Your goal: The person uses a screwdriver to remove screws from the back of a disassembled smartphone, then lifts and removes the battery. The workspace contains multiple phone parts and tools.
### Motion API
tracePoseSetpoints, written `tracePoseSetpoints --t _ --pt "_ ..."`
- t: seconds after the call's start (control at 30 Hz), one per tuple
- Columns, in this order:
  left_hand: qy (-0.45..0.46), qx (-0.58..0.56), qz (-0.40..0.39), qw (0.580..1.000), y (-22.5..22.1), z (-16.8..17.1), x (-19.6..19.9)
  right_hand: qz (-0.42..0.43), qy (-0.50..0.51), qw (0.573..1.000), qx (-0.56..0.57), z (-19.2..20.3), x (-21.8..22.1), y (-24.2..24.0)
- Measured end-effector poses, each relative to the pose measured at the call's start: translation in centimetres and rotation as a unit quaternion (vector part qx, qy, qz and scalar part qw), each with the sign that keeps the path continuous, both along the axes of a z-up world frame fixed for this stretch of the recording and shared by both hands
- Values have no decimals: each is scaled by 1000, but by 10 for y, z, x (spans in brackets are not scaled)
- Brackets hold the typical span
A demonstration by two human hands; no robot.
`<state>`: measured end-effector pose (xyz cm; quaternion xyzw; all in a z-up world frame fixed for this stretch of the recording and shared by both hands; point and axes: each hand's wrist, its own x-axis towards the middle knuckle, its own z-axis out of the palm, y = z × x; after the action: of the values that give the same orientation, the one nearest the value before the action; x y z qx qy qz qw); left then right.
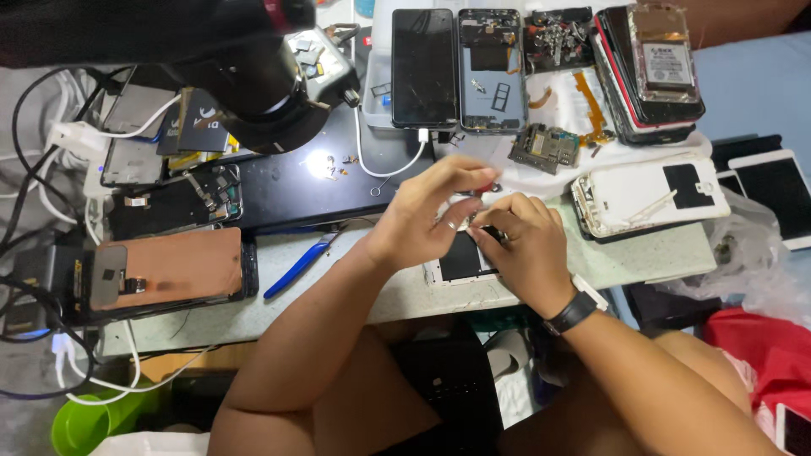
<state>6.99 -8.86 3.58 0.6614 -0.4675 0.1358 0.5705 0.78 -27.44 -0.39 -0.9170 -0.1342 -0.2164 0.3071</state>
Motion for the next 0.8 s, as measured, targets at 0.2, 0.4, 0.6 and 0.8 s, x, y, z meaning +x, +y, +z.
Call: tracePoseSetpoints --t 0.2,0.4,0.6,0.8 --pt "-8 34 42 999 -1 -6 3 1 -9 1000 -20 3 0 1" --pt "2 47 45 998 -1 -8 1 33 -27 999 -34 6 1 -2" --pt "36 6 3 999 -4 -10 -4 33 -17 999 -40 6 5 -4" --pt "-66 54 39 996 1 -8 -3 13 -15 999 -42 4 3 -2"
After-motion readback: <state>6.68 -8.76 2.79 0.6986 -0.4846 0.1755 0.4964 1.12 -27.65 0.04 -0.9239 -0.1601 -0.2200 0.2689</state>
